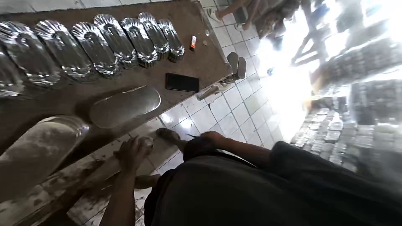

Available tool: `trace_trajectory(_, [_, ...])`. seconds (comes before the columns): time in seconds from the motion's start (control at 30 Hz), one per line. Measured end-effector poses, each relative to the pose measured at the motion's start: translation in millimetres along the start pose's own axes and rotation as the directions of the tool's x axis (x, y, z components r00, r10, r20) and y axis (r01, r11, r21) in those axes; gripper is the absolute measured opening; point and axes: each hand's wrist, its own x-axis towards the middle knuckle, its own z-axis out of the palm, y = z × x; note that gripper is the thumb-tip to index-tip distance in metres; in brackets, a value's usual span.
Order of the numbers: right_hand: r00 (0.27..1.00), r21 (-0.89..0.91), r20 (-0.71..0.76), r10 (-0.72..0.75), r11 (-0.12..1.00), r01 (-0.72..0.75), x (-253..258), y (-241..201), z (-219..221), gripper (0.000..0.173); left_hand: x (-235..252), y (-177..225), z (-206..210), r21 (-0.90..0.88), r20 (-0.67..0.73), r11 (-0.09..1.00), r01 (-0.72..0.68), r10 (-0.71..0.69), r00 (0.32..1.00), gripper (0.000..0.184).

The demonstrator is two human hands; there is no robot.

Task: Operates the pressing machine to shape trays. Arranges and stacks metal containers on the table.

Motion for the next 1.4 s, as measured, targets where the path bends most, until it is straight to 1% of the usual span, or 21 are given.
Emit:
trace_trajectory(0.1, [0.955,0.047,-0.001,0.297,0.954,-0.297,-61.2,92.0,8.5,0.033,27.9,24.8,-2.9,0.05,-0.03,0.979,0.2,-0.199,0.98,0.054])
trace_trajectory(0.23, [0.89,0.057,0.05,0.454,0.888,-0.456,-80.2,126.1,16.6,0.033,16.8,28.6,-12.1,-0.025,0.044,0.933,0.36,-0.359,0.932,0.053])
trace_trajectory(0.3, [0.911,0.052,0.054,0.41,0.909,-0.412,-57.9,124.5,19.5,0.031,2.6,15.8,-26.3,-0.082,0.039,0.931,0.356,-0.354,0.934,0.054])
trace_trajectory(0.37, [0.947,0.053,0.034,0.32,0.945,-0.322,-26.2,111.6,18.8,0.03,-20.9,3.6,-51.8,-0.103,-0.058,0.929,0.354,-0.361,0.931,0.053])
trace_trajectory(0.5, [0.996,0.013,0.024,0.084,0.996,-0.084,22.9,41.5,4.3,0.029,-128.6,-17.4,-156.1,-0.325,-0.291,0.889,0.323,-0.419,0.86,0.038])
trace_trajectory(0.57, [0.998,-0.014,0.033,-0.048,0.999,0.049,44.0,12.1,3.5,0.028,-194.6,-30.2,-208.6,-0.536,-0.494,0.815,0.221,-0.515,0.701,0.037])
trace_trajectory(0.63, [0.989,-0.064,0.066,-0.131,0.989,0.135,61.1,-2.4,7.8,0.026,-249.1,-51.3,-250.8,-0.649,-0.655,0.755,0.092,-0.616,0.437,0.038])
trace_trajectory(0.67, [0.984,-0.106,0.079,-0.161,0.98,0.169,67.3,-7.0,11.3,0.025,-269.5,-69.1,-271.4,-0.655,-0.702,0.753,0.061,-0.636,0.322,0.041])
trace_trajectory(0.73, [0.977,-0.187,0.11,-0.181,0.962,0.199,68.3,-21.9,20.6,0.026,-304.0,-100.0,-317.2,-0.678,-0.721,0.735,0.02,-0.67,0.178,0.043])
trace_trajectory(0.8, [0.984,-0.199,0.151,-0.098,0.972,0.128,37.3,-76.8,13.8,0.028,-338.5,-103.2,-353.6,-0.754,-0.649,0.657,0.01,-0.746,0.148,0.036])
trace_trajectory(0.87, [0.993,-0.173,0.117,0.005,0.985,0.015,-5.0,-148.5,10.2,0.027,-350.7,-116.3,-368.6,-0.748,-0.664,0.656,-0.104,-0.732,0.152,0.031])
trace_trajectory(0.93, [0.995,-0.163,0.072,0.075,0.985,-0.062,-28.2,-175.6,17.2,0.026,-348.7,-139.8,-353.4,-0.643,-0.766,0.75,-0.157,-0.628,0.136,0.041])
trace_trajectory(1.0, [0.981,-0.206,0.079,0.177,0.966,-0.157,-56.6,-228.2,17.3,0.024,-355.9,-160.4,-320.7,-0.65,-0.757,0.757,-0.065,-0.637,0.146,0.061])
trace_trajectory(1.1, [0.972,-0.177,0.019,0.235,0.957,-0.228,-105.2,-329.8,27.1,0.016,-387.5,-214.2,-252.8,-0.811,-0.513,0.528,0.253,-0.849,0.127,0.076])
trace_trajectory(1.17, [0.932,-0.158,-0.017,0.361,0.92,-0.359,-136.2,-418.1,44.5,0.012,-407.7,-274.0,-205.3,-0.718,-0.475,0.411,0.562,-0.879,0.036,0.08])
trace_trajectory(1.2, [0.937,-0.196,-0.034,0.348,0.917,-0.348,-147.0,-448.9,55.1,0.015,-415.9,-292.6,-186.3,-0.661,-0.503,0.386,0.643,-0.864,0.001,0.076])
trace_trajectory(1.27, [0.946,-0.453,0.043,0.322,0.85,-0.268,-132.1,-471.5,72.6,0.026,-433.0,-298.2,-170.2,-0.616,-0.605,0.409,0.673,-0.793,-0.072,0.05])
trace_trajectory(1.3, [0.962,-0.587,0.13,0.242,0.801,-0.122,-103.9,-447.5,78.5,0.029,-445.9,-288.3,-170.0,-0.613,-0.64,0.434,0.66,-0.763,-0.093,0.039])
trace_trajectory(1.33, [0.976,-0.661,0.215,0.032,0.741,0.121,-60.6,-392.0,82.9,0.03,-462.8,-273.2,-168.5,-0.62,-0.638,0.461,0.635,-0.767,-0.066,0.036])
trace_trajectory(1.37, [0.894,-0.65,0.241,-0.377,0.622,0.437,0.4,-311.7,90.2,0.03,-482.9,-260.2,-162.0,-0.635,-0.609,0.479,0.606,-0.793,-0.011,0.035])
trace_trajectory(1.4, [0.657,-0.624,0.25,-0.711,0.401,0.671,69.6,-253.3,104.1,0.032,-505.0,-256.0,-147.0,-0.643,-0.574,0.477,0.599,-0.818,0.036,0.034])
